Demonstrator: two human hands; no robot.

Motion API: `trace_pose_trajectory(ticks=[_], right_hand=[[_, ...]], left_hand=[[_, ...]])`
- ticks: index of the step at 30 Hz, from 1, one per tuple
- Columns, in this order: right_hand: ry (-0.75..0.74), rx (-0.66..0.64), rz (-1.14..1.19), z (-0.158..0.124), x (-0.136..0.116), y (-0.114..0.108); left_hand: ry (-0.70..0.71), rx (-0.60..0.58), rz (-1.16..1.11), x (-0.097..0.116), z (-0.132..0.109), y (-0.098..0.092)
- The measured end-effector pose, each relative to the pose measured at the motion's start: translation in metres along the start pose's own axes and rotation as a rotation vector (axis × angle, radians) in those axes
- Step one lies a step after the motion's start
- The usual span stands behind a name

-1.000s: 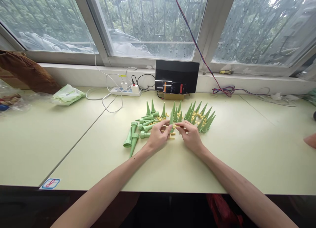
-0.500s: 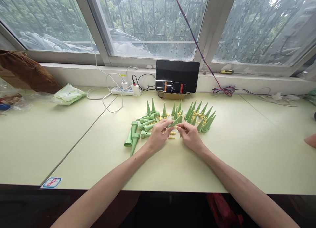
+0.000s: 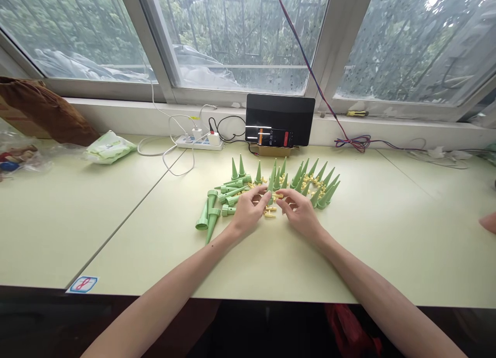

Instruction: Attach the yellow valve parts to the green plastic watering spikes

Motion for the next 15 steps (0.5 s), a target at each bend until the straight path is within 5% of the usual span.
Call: trace_pose_trajectory(ticks=[7, 15], right_hand=[[-0.102, -0.036, -0.045, -0.0009, -0.0021, -0.0008], [-0.202, 0.057, -0.136, -0.0011, 0.0046, 0.0001]], left_hand=[[-0.139, 0.029, -0.168, 0.0043, 0.002, -0.0017], [-0.115, -0.024, -0.162, 0.004, -0.0005, 0.0011]])
Point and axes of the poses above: each hand's wrist, its own z-axis towards the middle knuckle, its own y-axis out of the palm, x = y × z, the point moved 1 cm from there along z, towards the middle knuckle
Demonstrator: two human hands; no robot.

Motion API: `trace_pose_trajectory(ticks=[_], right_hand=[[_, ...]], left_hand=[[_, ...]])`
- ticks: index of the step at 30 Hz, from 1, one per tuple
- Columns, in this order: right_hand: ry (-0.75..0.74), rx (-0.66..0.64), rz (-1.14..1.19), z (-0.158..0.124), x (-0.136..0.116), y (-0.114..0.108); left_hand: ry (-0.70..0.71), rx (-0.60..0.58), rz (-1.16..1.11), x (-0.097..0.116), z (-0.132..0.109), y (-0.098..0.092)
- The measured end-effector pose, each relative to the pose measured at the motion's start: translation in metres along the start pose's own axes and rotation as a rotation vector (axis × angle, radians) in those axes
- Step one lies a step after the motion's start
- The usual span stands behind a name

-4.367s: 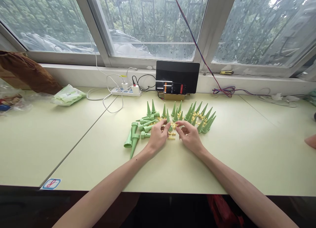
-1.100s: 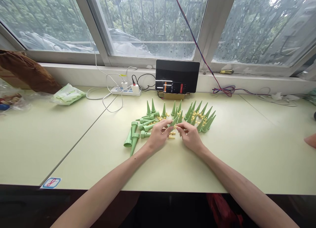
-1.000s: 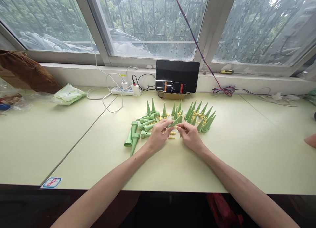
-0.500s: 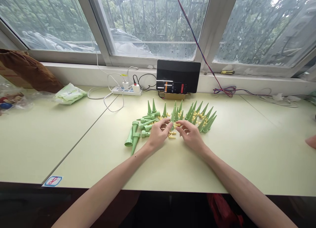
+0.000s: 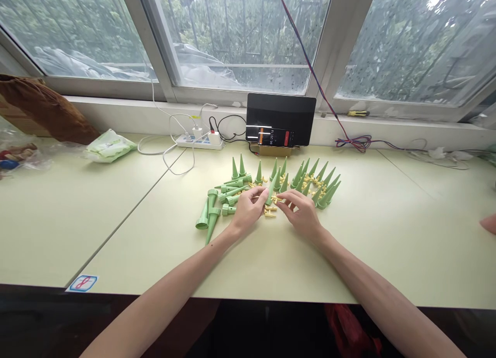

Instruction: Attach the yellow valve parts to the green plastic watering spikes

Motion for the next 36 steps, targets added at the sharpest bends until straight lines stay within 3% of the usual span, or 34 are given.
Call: trace_pose_trajectory(ticks=[5, 12, 26, 30, 33, 36], right_hand=[[-0.016, 0.014, -0.008, 0.0, 0.003, 0.001], [0.089, 0.037, 0.071, 0.001, -0.004, 0.001], [0.711, -0.125, 0.807, 0.003, 0.0, 0.001], [0.667, -0.091, 0.756, 0.004, -0.002, 0.001], [0.527, -0.003, 0.589, 0.005, -0.006, 0.0], [0.382, 0.085, 0.408, 0.003, -0.007, -0.001]], left_hand=[[0.026, -0.027, 0.041, -0.003, -0.001, 0.0], [0.05, -0.042, 0.056, -0.011, 0.001, -0.001], [0.107, -0.061, 0.005, -0.011, 0.002, -0.003], [0.091, -0.052, 0.023, -0.009, 0.002, -0.002], [0.062, -0.042, 0.042, -0.007, 0.002, -0.003], [0.048, 0.045, 0.069, -0.005, 0.003, -0.005]])
Point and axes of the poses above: each hand's wrist, its own z-axis towards the middle knuckle, its own y-axis out of the palm, x = y × z, the point moved 1 cm from there along z, towards the middle knuckle
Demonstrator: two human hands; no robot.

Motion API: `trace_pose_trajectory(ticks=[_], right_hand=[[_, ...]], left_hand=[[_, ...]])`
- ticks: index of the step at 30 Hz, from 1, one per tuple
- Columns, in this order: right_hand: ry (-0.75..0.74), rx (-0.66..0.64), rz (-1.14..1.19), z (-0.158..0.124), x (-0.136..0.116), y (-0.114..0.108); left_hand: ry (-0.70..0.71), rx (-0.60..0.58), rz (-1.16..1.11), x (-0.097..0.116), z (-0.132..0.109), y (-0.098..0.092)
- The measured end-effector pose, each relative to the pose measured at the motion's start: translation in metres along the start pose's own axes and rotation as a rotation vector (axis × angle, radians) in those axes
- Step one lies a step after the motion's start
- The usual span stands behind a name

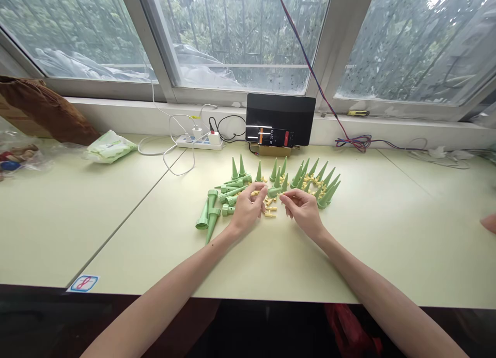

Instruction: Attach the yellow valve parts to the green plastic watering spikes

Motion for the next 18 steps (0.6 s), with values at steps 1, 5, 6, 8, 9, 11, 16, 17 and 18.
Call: trace_pose_trajectory(ticks=[1, 5, 6, 8, 9, 11, 16, 17, 18], right_hand=[[-0.058, 0.012, -0.06, -0.0006, -0.0001, -0.0002], [-0.255, -0.005, -0.274, -0.0024, -0.0017, 0.0007], [-0.284, -0.011, -0.304, -0.0027, -0.0021, 0.0012], [-0.319, -0.005, -0.341, -0.003, -0.0026, 0.0018], [-0.328, 0.003, -0.354, -0.0031, -0.0025, 0.0018], [-0.332, 0.024, -0.375, -0.0031, -0.0018, 0.0014], [-0.378, 0.02, -0.413, -0.0022, 0.0, -0.0002], [-0.4, 0.017, -0.424, -0.0019, 0.0002, -0.0005], [-0.424, 0.01, -0.437, -0.0015, 0.0006, -0.0008]], left_hand=[[-0.004, 0.031, 0.003, 0.0011, 0.0004, -0.0009], [-0.051, 0.013, -0.016, 0.0056, 0.0006, -0.0013], [-0.065, -0.019, -0.025, 0.0063, 0.0002, -0.0004], [-0.083, -0.077, -0.054, 0.0067, -0.001, 0.0019], [-0.086, -0.099, -0.07, 0.0063, -0.0016, 0.0031], [-0.092, -0.127, -0.102, 0.0048, -0.0025, 0.0052], [-0.113, -0.142, -0.14, 0.002, -0.0021, 0.0054], [-0.107, -0.137, -0.137, 0.0021, -0.0016, 0.0048], [-0.097, -0.129, -0.132, 0.0023, -0.0011, 0.0041]])
Point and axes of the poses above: each hand's wrist, its own z-axis towards the middle knuckle, its own y-axis out of the palm, x = y × z, the point moved 1 cm from there along z, towards the middle knuckle
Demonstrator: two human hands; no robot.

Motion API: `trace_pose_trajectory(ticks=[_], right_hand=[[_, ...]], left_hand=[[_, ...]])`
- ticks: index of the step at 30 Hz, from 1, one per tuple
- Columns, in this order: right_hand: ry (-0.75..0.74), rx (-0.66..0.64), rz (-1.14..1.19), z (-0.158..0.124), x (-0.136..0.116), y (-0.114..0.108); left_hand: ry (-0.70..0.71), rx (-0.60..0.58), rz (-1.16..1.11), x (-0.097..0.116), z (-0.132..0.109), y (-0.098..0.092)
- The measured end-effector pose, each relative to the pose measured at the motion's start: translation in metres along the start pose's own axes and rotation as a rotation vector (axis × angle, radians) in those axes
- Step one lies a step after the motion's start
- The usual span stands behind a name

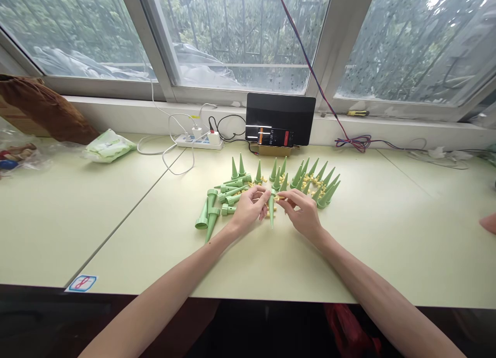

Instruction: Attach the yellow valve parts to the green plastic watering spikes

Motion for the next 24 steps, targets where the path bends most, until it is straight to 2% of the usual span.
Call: trace_pose_trajectory(ticks=[8, 13, 17, 21, 24], right_hand=[[-0.155, -0.058, -0.094, 0.0, 0.009, 0.0], [-0.124, -0.087, -0.064, -0.002, 0.011, 0.002], [0.023, -0.089, 0.053, -0.003, 0.007, 0.004], [0.33, -0.104, 0.324, -0.002, 0.002, 0.004], [0.543, -0.163, 0.571, 0.0, -0.001, 0.002]], left_hand=[[0.028, 0.041, 0.064, -0.001, 0.002, -0.005], [0.068, 0.032, 0.089, -0.002, 0.002, -0.006], [0.094, 0.04, 0.089, -0.004, 0.001, -0.006], [0.127, 0.037, 0.079, -0.005, 0.0, -0.005], [0.157, 0.02, 0.072, -0.006, 0.001, -0.006]])
Point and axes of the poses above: each hand's wrist, its own z-axis towards the middle knuckle, its own y-axis out of the palm, x = y × z, the point moved 1 cm from there along z, towards the middle knuckle
